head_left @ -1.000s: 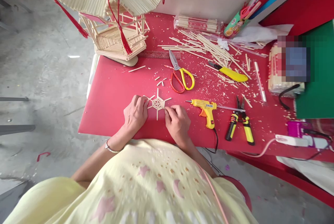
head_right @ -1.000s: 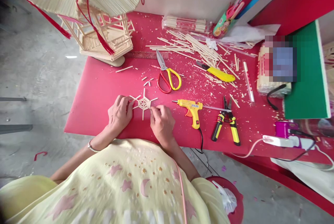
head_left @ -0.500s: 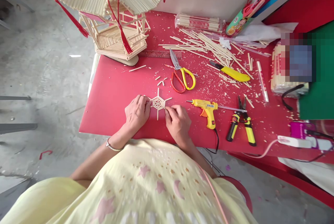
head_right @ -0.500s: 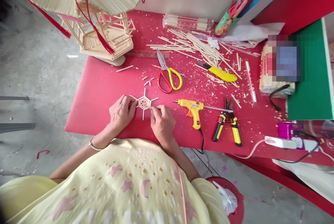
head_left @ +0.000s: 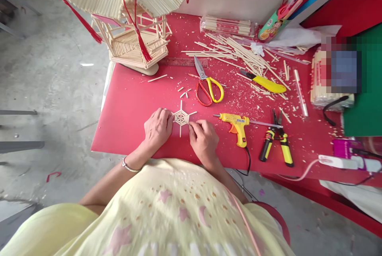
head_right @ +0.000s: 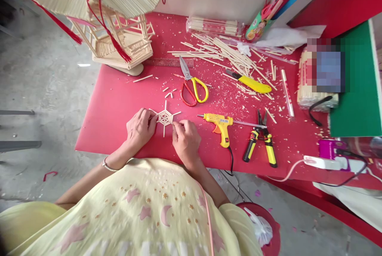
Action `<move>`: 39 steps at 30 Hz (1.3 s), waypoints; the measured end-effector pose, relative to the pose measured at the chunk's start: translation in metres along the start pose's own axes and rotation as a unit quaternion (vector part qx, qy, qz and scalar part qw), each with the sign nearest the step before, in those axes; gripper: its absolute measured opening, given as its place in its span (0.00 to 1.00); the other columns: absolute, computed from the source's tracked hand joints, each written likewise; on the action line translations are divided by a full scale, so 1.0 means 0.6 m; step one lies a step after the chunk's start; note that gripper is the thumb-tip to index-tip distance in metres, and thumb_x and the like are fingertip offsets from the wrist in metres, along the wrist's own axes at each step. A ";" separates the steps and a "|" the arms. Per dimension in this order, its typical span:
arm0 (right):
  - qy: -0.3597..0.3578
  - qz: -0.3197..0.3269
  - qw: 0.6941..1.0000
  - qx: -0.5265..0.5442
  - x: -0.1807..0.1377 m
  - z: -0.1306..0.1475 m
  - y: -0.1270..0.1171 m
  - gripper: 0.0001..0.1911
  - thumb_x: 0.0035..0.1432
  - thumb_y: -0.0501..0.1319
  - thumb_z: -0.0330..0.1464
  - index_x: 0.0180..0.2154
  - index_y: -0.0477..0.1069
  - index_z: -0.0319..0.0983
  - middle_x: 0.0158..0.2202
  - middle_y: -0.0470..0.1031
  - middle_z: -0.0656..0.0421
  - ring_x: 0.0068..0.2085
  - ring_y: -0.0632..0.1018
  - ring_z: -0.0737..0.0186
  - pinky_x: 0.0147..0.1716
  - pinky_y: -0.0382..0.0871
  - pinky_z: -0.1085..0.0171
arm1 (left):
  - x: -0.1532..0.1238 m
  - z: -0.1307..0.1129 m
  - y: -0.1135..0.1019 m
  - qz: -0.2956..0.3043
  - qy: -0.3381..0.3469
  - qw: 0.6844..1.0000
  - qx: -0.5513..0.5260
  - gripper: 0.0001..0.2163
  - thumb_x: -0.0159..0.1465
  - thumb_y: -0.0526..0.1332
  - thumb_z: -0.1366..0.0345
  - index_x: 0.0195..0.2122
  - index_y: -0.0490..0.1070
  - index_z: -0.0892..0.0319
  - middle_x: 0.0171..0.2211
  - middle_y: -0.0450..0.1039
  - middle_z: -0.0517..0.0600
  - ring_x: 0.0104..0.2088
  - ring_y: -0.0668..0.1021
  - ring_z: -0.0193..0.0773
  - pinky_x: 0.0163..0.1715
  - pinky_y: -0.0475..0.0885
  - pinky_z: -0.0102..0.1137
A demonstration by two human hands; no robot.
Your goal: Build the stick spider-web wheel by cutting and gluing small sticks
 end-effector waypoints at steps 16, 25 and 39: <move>0.002 0.001 1.000 -0.001 0.000 -0.001 0.000 0.12 0.70 0.58 0.32 0.51 0.77 0.45 0.45 0.75 0.55 0.47 0.75 0.57 0.45 0.68 0.61 | 0.001 0.001 0.002 0.010 -0.002 1.000 -0.001 0.09 0.74 0.54 0.60 0.40 0.70 0.54 0.37 0.75 0.52 0.39 0.76 0.42 0.37 0.66 0.34; -0.002 -0.014 1.000 0.022 -0.006 0.002 -0.008 0.12 0.71 0.58 0.33 0.51 0.77 0.44 0.44 0.76 0.54 0.46 0.77 0.59 0.46 0.70 0.62 | -0.001 0.005 0.000 0.002 -0.011 1.000 -0.022 0.09 0.74 0.54 0.60 0.39 0.70 0.54 0.37 0.75 0.52 0.39 0.77 0.41 0.36 0.65 0.33; 0.055 -0.097 0.904 0.413 0.069 0.017 -0.162 0.19 0.61 0.59 0.34 0.53 0.75 0.48 0.45 0.72 0.56 0.38 0.73 0.63 0.36 0.74 0.61 | 0.018 0.056 -0.037 -0.058 -0.096 0.973 -0.202 0.08 0.67 0.64 0.58 0.38 0.72 0.56 0.31 0.73 0.47 0.29 0.72 0.35 0.30 0.63 0.31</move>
Point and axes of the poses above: each hand's wrist, its own x-axis towards the middle knuckle, its own y-axis out of the palm, z = x × y, the point moved 7 cm from there along x, towards the middle knuckle
